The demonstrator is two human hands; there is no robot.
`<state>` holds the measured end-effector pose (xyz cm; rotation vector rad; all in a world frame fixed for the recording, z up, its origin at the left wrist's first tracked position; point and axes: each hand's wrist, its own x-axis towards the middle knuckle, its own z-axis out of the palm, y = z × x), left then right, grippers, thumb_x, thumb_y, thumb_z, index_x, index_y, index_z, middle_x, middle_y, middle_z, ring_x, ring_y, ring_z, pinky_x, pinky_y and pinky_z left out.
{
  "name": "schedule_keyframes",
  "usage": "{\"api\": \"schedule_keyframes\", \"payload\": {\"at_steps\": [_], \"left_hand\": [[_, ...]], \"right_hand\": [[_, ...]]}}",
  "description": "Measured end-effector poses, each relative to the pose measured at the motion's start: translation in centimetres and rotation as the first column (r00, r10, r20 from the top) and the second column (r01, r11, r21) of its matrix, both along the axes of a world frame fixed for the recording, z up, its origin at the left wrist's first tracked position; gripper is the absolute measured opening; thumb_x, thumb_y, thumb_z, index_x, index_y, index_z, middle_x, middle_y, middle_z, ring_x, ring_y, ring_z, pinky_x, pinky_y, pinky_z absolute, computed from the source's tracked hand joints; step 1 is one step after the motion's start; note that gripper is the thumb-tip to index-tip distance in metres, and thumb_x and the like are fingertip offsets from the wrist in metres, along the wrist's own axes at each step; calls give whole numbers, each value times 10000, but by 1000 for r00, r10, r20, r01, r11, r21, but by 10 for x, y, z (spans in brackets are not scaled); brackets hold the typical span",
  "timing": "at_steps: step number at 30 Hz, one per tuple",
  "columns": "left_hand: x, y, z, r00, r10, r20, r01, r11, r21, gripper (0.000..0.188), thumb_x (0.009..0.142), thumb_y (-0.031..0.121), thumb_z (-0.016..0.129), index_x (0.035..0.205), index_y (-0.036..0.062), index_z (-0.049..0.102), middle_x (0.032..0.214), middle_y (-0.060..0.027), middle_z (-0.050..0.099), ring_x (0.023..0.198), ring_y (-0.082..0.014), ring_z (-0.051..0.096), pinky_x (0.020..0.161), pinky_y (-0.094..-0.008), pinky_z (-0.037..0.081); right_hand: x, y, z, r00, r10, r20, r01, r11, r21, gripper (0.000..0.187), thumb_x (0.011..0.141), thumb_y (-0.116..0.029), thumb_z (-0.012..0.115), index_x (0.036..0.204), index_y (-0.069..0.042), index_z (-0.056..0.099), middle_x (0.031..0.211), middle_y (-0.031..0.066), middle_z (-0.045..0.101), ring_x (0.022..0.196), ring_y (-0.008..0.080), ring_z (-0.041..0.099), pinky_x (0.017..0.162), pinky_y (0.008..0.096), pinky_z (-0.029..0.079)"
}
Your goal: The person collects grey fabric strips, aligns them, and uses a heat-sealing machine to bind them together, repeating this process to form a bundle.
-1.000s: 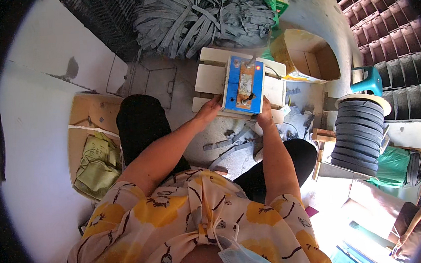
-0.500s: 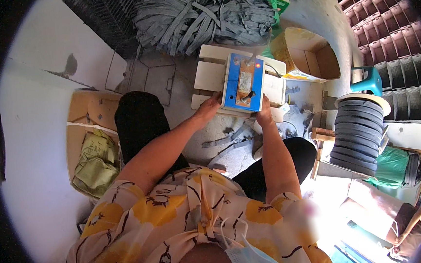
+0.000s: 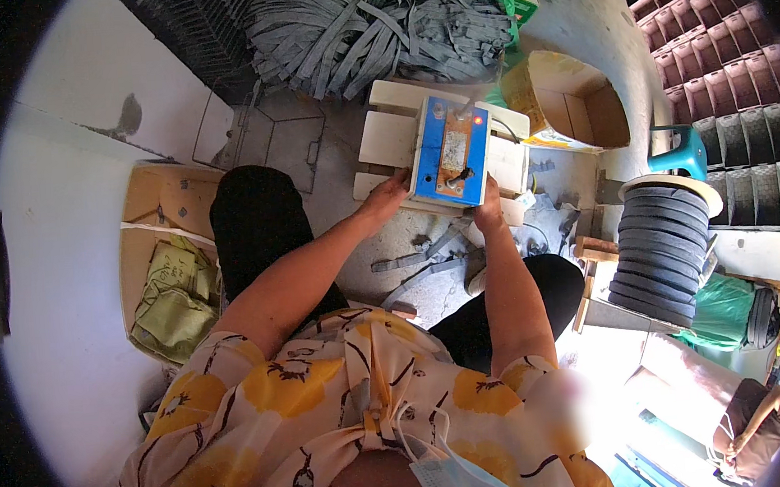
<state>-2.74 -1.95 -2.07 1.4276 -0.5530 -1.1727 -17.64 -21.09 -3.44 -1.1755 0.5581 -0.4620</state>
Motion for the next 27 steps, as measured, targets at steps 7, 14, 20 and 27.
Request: {"api": "schedule_keyframes", "payload": {"at_steps": [7,14,20,27], "left_hand": [[-2,-3,6,1000,-3,-12,3,1000,30,578,981,386,415,1465,122,242,1476,-74,320,1338,-207,310,1077,-338,262],[0,-5,-21,998,56,25,-55,998,-30,564,978,415,420,1436,105,311,1412,-76,413,1296,-199,368,1061,-330,284],[-6,-9,-31,973,94,211,-83,995,-62,505,945,312,440,1369,42,391,1308,-158,512,1214,-255,477,1001,-334,365],[1,-1,-7,871,178,459,-234,970,68,512,847,223,542,1288,-18,440,1170,-253,567,1102,-393,536,935,-438,426]], "right_hand": [[-6,-5,-3,999,18,40,-15,997,-73,339,859,-309,559,1015,-8,573,883,53,609,812,145,571,743,286,469],[4,5,5,998,-62,-23,63,997,32,372,843,-320,585,1043,-6,583,923,71,623,825,163,596,763,294,485],[-2,2,7,1000,30,-4,-30,992,-119,372,890,-304,536,1097,3,563,1000,88,621,880,179,607,786,325,501],[-6,6,10,999,36,-20,-40,953,-301,365,915,-294,507,1114,11,543,1010,95,612,890,186,599,789,330,497]]}}
